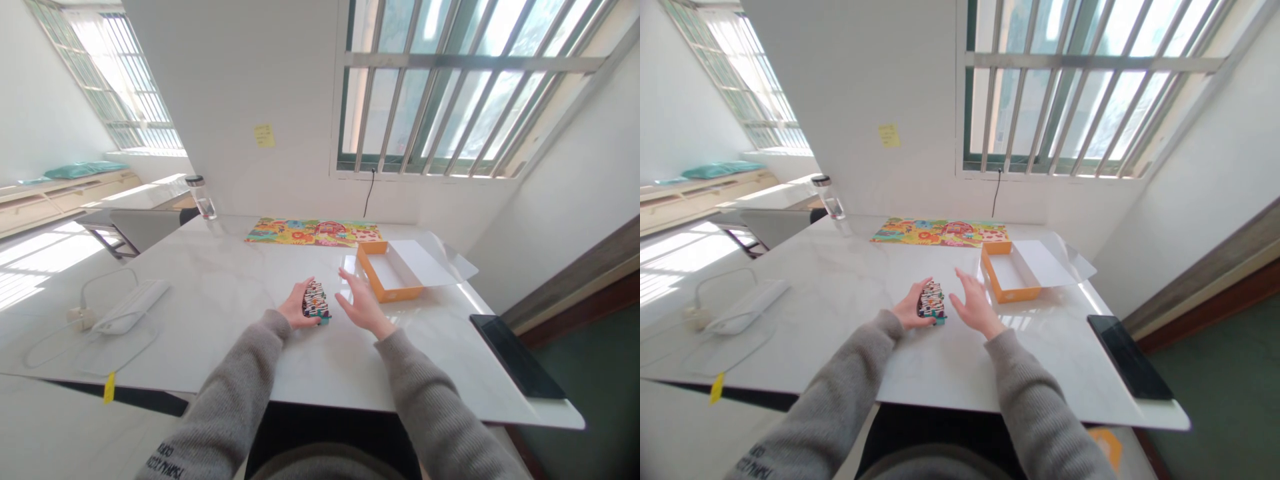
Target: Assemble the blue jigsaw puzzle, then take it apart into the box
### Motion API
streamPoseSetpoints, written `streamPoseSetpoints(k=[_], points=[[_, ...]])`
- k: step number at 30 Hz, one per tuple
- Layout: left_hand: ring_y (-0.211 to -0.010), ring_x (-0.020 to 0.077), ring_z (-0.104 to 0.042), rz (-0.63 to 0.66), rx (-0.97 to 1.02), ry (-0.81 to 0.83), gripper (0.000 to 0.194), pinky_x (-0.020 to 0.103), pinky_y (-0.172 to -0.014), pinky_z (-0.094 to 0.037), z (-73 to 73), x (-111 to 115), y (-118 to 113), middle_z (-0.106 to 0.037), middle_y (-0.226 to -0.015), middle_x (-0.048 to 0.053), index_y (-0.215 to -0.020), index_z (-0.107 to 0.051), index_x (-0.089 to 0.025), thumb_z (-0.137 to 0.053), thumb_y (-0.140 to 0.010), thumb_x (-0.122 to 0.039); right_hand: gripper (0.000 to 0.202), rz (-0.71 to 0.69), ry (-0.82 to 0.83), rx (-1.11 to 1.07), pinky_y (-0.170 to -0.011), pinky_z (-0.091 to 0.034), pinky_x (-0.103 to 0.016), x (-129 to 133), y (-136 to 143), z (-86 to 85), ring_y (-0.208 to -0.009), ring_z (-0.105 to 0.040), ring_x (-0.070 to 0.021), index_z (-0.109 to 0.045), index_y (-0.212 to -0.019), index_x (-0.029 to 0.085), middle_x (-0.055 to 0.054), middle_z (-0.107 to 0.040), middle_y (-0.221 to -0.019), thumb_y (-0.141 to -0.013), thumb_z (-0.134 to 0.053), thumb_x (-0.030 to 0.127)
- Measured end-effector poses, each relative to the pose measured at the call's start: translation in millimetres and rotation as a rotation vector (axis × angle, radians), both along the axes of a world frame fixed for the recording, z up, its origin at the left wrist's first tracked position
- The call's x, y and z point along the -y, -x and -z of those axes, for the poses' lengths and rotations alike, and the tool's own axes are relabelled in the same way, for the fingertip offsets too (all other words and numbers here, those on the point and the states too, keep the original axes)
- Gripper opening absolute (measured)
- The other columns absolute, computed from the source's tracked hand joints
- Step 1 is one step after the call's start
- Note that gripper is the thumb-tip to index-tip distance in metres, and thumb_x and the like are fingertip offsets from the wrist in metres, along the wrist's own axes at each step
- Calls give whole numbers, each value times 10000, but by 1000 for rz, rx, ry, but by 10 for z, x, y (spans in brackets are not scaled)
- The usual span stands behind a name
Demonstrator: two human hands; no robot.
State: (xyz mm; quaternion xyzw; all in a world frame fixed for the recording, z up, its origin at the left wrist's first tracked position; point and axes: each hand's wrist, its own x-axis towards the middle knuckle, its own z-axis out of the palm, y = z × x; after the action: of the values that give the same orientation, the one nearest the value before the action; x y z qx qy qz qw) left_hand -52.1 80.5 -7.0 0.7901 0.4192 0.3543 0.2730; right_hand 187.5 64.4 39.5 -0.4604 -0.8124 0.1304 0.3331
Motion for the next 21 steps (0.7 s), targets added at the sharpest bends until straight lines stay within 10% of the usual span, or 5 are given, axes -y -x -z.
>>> streamPoseSetpoints(k=[7,21], points=[[-1207,306,-524,27,52,9,1071,513,-1123,-387,-13,49,-29,-445,-1278,131,-1500,-272,-171,-815,-582,-262,424,565,-80,402,-907,-356,-428,-95,-526,-130,-1087,-550,-316,-510,-1358,107,-189,-631,-1200,-958,-441,231],[-1131,289,-624,79,392,112,1015,527,-1043,-475,-229,231,-36,-520,-1338,136,-1495,-233,-249,-739,-621,-150,302,235,-116,328,-1161,-155,-495,170,-711,170,-1079,-561,-231,-622,-997,215,-48,-675,-961,-878,-395,56]])
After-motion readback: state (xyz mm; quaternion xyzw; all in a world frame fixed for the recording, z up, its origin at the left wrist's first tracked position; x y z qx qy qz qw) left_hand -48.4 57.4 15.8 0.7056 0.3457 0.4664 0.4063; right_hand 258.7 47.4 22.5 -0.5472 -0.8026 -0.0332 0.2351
